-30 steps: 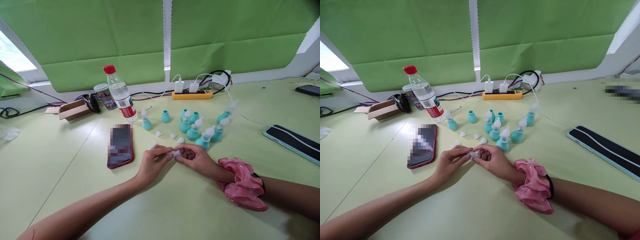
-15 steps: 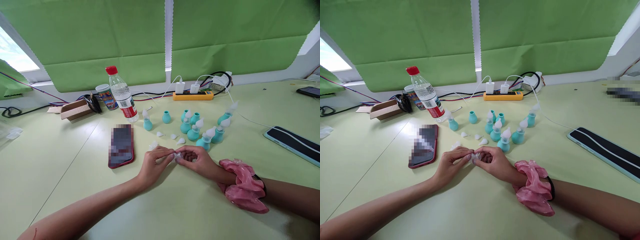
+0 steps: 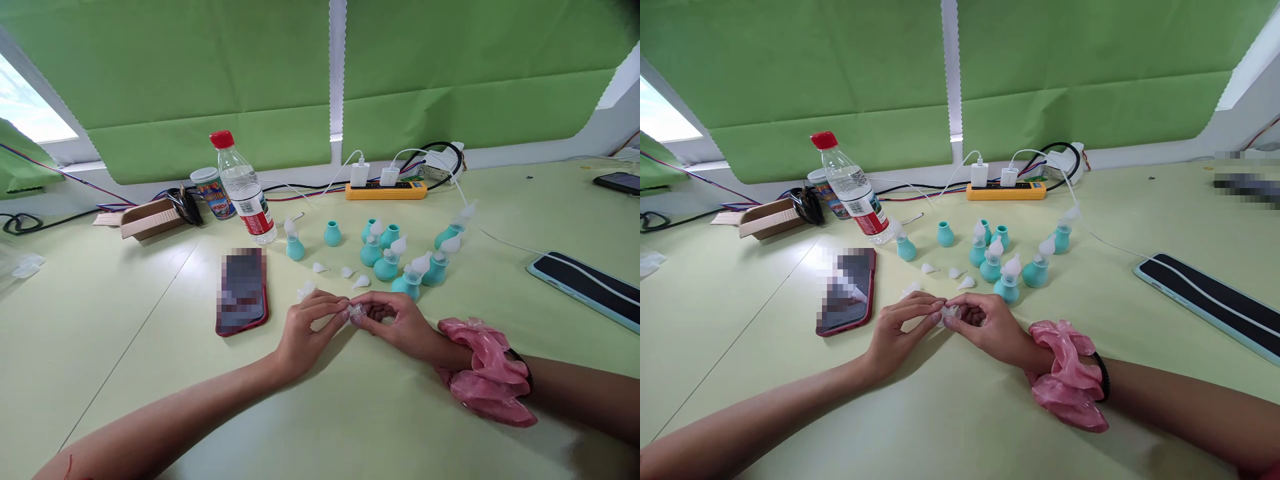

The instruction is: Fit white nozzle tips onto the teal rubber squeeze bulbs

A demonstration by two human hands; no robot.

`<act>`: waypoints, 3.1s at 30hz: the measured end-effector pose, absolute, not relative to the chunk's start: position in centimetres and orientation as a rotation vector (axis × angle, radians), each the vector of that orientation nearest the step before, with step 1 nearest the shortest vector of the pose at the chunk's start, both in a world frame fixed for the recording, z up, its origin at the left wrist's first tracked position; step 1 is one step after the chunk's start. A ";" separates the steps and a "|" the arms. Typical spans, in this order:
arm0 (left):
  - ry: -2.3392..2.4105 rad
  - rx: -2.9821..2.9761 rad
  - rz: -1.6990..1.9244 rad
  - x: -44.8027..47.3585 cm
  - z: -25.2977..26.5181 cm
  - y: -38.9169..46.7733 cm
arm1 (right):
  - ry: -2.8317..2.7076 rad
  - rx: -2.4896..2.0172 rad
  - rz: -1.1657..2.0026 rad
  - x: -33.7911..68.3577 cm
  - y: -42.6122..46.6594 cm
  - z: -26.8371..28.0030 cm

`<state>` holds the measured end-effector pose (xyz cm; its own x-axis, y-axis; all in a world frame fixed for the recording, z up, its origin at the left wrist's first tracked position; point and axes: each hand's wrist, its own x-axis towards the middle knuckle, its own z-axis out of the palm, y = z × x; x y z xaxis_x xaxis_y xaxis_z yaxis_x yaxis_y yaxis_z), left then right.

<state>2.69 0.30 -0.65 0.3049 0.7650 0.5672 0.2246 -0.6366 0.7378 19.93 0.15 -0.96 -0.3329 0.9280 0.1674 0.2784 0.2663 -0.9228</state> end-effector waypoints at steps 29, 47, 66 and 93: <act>0.801 1.472 0.668 2.6 1.0 -1.3 | -2.134 -0.619 0.577 20.4 -1.1 -0.6; 0.639 1.254 0.529 2.2 0.7 -0.5 | -2.209 -0.584 0.429 20.5 -1.5 -1.0; 0.880 1.301 0.773 2.3 0.9 -0.6 | -2.260 -0.759 0.164 21.0 -0.1 -0.1; 0.815 1.364 0.733 2.2 0.5 -0.6 | -2.161 -0.626 0.244 20.5 -0.1 -1.0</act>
